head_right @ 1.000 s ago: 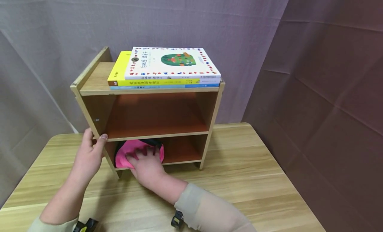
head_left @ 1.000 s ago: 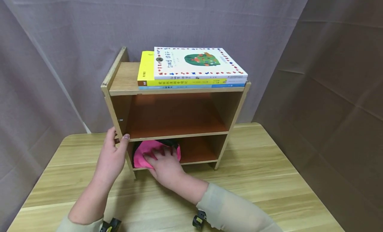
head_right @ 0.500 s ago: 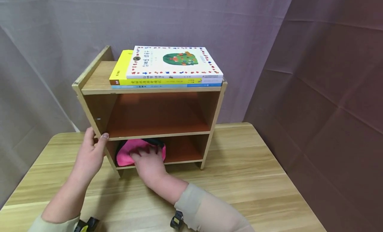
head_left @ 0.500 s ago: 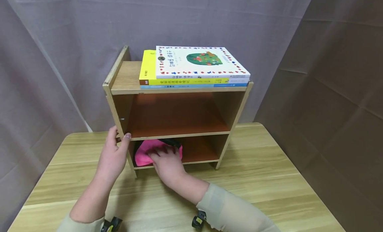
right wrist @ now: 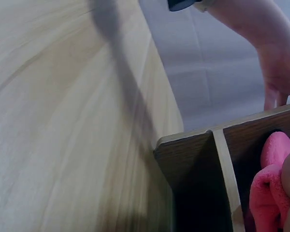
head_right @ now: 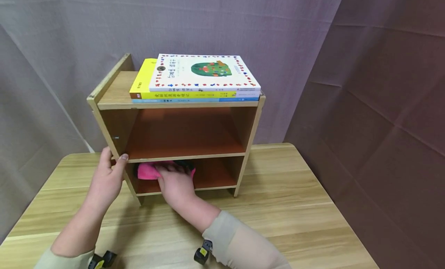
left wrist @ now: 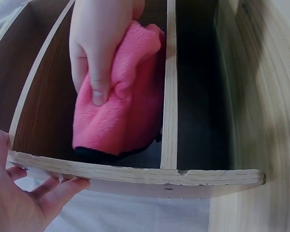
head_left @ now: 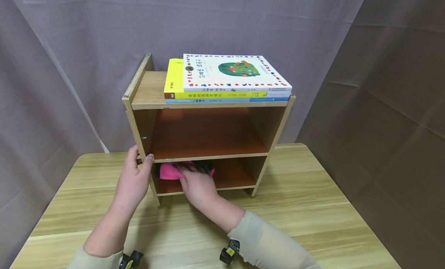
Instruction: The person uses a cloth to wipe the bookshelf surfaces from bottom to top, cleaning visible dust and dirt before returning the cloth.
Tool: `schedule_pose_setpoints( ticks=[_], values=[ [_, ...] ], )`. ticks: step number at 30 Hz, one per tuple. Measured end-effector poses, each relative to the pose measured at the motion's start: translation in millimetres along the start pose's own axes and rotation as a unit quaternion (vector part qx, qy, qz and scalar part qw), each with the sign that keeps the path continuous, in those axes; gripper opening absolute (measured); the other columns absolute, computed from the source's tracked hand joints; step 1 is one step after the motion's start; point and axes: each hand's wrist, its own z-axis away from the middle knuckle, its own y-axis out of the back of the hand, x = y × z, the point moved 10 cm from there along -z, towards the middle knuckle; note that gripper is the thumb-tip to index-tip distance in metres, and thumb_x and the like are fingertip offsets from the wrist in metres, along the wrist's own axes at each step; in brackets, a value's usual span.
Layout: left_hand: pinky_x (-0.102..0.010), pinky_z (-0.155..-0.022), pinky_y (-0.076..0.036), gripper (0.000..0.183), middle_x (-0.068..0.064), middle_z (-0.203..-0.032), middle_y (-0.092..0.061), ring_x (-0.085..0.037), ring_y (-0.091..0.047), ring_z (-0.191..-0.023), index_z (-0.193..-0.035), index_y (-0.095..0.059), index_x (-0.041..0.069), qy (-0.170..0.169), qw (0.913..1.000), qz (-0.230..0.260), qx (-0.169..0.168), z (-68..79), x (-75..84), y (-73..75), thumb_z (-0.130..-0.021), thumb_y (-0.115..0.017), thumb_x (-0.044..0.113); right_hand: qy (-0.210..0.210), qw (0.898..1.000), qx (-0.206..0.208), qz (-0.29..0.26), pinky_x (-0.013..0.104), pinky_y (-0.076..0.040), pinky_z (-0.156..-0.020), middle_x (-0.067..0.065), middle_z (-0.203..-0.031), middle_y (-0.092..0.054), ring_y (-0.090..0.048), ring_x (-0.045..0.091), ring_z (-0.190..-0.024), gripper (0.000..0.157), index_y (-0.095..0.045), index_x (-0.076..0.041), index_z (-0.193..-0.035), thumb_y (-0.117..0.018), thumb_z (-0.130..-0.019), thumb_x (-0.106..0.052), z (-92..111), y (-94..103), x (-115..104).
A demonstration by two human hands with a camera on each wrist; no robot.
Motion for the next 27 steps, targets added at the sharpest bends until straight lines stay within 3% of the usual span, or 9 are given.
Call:
schedule_pose_setpoints(
  ticks=[5, 8, 11, 13, 16, 23, 27],
  values=[
    [-0.051, -0.090, -0.044, 0.049, -0.011, -0.143, -0.044, -0.032, -0.048, -0.125, -0.144, -0.040, 0.018, -0.005, 1.0000, -0.003, 0.005, -0.4, -0.1, -0.1, -0.104, -0.044, 0.045, -0.029, 0.998, -0.019, -0.061, 0.040, -0.054, -0.085, -0.001, -0.122, -0.067, -0.064, 0.020, -0.111, 0.031, -0.065, -0.023, -0.130, -0.053, -0.103, -0.031, -4, 0.3, 3],
    [-0.051, -0.090, -0.044, 0.049, -0.011, -0.142, -0.044, -0.032, -0.048, -0.125, -0.144, -0.040, 0.017, -0.005, 1.0000, -0.003, 0.005, -0.5, 0.1, -0.7, -0.104, -0.044, 0.045, -0.050, 0.992, -0.030, -0.109, 0.036, -0.054, -0.072, -0.005, -0.092, -0.069, -0.066, 0.017, -0.098, 0.026, -0.067, -0.023, -0.117, -0.046, -0.105, -0.034, -7, 0.1, 5],
    [-0.050, -0.090, -0.044, 0.048, -0.011, -0.141, -0.044, -0.032, -0.048, -0.124, -0.143, -0.040, 0.017, -0.007, 1.0000, -0.002, 0.006, -0.6, 0.7, -1.0, -0.104, -0.044, 0.044, -0.075, 0.984, -0.046, -0.155, 0.033, -0.051, -0.062, -0.013, -0.057, -0.054, -0.062, 0.012, -0.072, 0.028, -0.061, -0.023, -0.093, -0.042, -0.106, -0.038, -9, -1.4, 7],
    [-0.050, -0.090, -0.044, 0.048, -0.011, -0.140, -0.044, -0.032, -0.048, -0.123, -0.143, -0.040, 0.016, -0.008, 0.9999, -0.001, 0.006, -0.5, 0.8, -1.2, -0.104, -0.044, 0.043, -0.096, 0.977, -0.061, -0.180, 0.033, -0.050, -0.062, -0.016, -0.044, -0.045, -0.055, 0.009, -0.059, 0.033, -0.054, -0.024, -0.083, -0.039, -0.107, -0.041, -10, -3.6, 8],
    [-0.050, -0.089, -0.044, 0.047, -0.012, -0.140, -0.045, -0.032, -0.049, -0.123, -0.143, -0.040, 0.016, -0.010, 0.9999, 0.000, 0.008, -0.4, 0.8, -0.7, -0.104, -0.044, 0.042, -0.128, 0.965, -0.076, -0.217, 0.032, -0.048, -0.062, -0.016, -0.041, -0.045, -0.049, 0.008, -0.050, 0.036, -0.052, -0.025, -0.079, -0.038, -0.106, -0.043, -11, -6.7, 10],
    [-0.050, -0.089, -0.044, 0.047, -0.011, -0.141, -0.044, -0.033, -0.048, -0.123, -0.144, -0.040, 0.017, -0.012, 0.9999, 0.007, 0.006, -0.6, 0.8, -0.7, -0.104, -0.044, 0.042, -0.185, 0.928, -0.087, -0.312, 0.030, -0.043, -0.053, -0.006, -0.049, -0.053, -0.051, 0.014, -0.051, 0.038, -0.056, -0.020, -0.077, -0.041, -0.105, -0.043, -13, -8.2, 7],
    [-0.050, -0.088, -0.045, 0.048, -0.011, -0.142, -0.044, -0.033, -0.048, -0.123, -0.145, -0.039, 0.018, -0.012, 0.9999, 0.008, 0.004, -0.3, 1.1, -0.5, -0.104, -0.044, 0.042, -0.199, 0.919, -0.077, -0.331, 0.029, -0.044, -0.056, -0.004, -0.058, -0.055, -0.053, 0.013, -0.056, 0.037, -0.058, -0.019, -0.079, -0.044, -0.104, -0.042, -14, -7.1, 2]
  ],
)
